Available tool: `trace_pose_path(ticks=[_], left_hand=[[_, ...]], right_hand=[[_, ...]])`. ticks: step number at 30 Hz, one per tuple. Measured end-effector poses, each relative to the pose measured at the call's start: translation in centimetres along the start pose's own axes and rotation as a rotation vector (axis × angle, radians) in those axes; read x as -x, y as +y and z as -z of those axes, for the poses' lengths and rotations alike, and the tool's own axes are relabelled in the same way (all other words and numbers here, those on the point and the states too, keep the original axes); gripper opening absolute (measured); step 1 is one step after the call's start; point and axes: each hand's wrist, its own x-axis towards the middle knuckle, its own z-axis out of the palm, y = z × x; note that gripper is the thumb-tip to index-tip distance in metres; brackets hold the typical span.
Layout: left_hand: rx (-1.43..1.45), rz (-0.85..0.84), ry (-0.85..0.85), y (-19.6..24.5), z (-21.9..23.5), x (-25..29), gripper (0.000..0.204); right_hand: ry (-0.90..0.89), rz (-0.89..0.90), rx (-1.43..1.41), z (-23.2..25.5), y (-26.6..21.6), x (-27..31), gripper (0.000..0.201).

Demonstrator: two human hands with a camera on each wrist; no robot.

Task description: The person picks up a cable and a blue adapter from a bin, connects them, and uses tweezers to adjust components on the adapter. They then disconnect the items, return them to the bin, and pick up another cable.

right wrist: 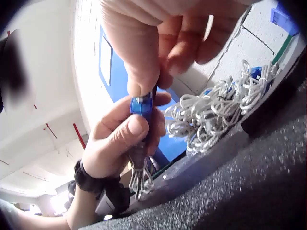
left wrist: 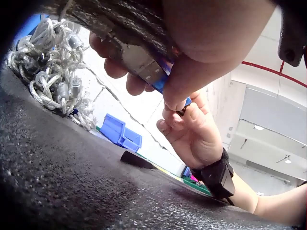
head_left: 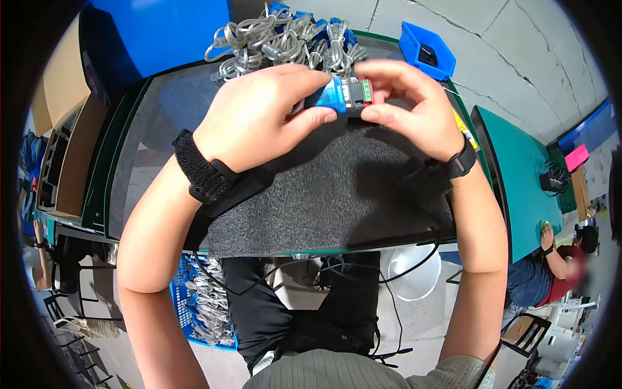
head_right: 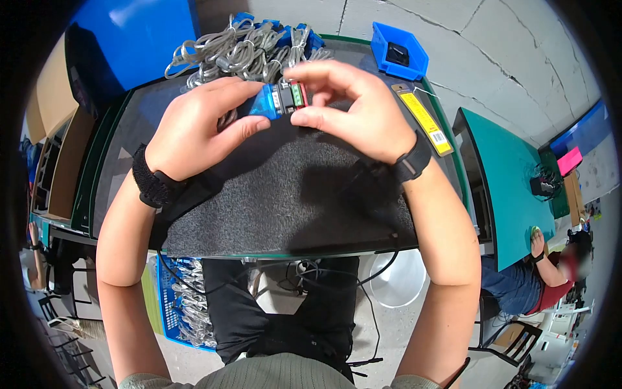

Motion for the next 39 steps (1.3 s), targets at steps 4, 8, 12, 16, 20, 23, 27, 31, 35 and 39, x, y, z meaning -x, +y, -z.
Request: trace_pose_path(ticks=[4,8,12,16,20,23,27,31,35,39], left_hand=[[-0.014,0.076,0.052,-0.7,-0.3,-0.1,0.038],[-0.002,0.088,0.073,-1.1,-0.2,-0.1,0.038],[-0.016,0.054,0.089,-1.0,0.0,-0.1,0.038],[0.005,0.057,0.06,-0.7,0.1,-0.1,0.037],[0.012,0.065,0.086,-0.5,0.0,-0.1,0.041],[0.056,0.128,0.066,0.3,0.5,-0.2,0.044],[0.045,0.06,0.07,0.0,0.3,-0.2,0.047],[0.036,0.079,0.014,0.2,0.6,-0.4,0.046],[0.172,0.034,0.11,-0.9,-0.3,-0.5,0.044],[0.244,0.038,0.13,-1.2,-0.2,-0.5,0.043]], right_hand=[[0.029,-0.229,0.168,2.0,0.5,-0.2,0.047],[-0.203,-0.237,0.675,2.5,1.5,0.9,0.036],[-0.293,-0.323,0.64,2.1,0.9,0.3,0.026],[-0.093,-0.154,0.732,2.1,1.4,0.4,0.021],[0.22,-0.094,0.545,1.8,0.9,-0.1,0.018],[0.357,-0.103,0.34,1.7,-0.7,-0.4,0.016],[0.521,-0.065,-0.197,2.5,-0.7,-0.5,0.031],[0.582,0.081,0.053,3.2,0.5,-0.6,0.034],[0.352,-0.11,-0.565,4.3,0.4,0.4,0.036],[0.425,-0.18,-0.605,2.6,-0.4,-0.2,0.046]])
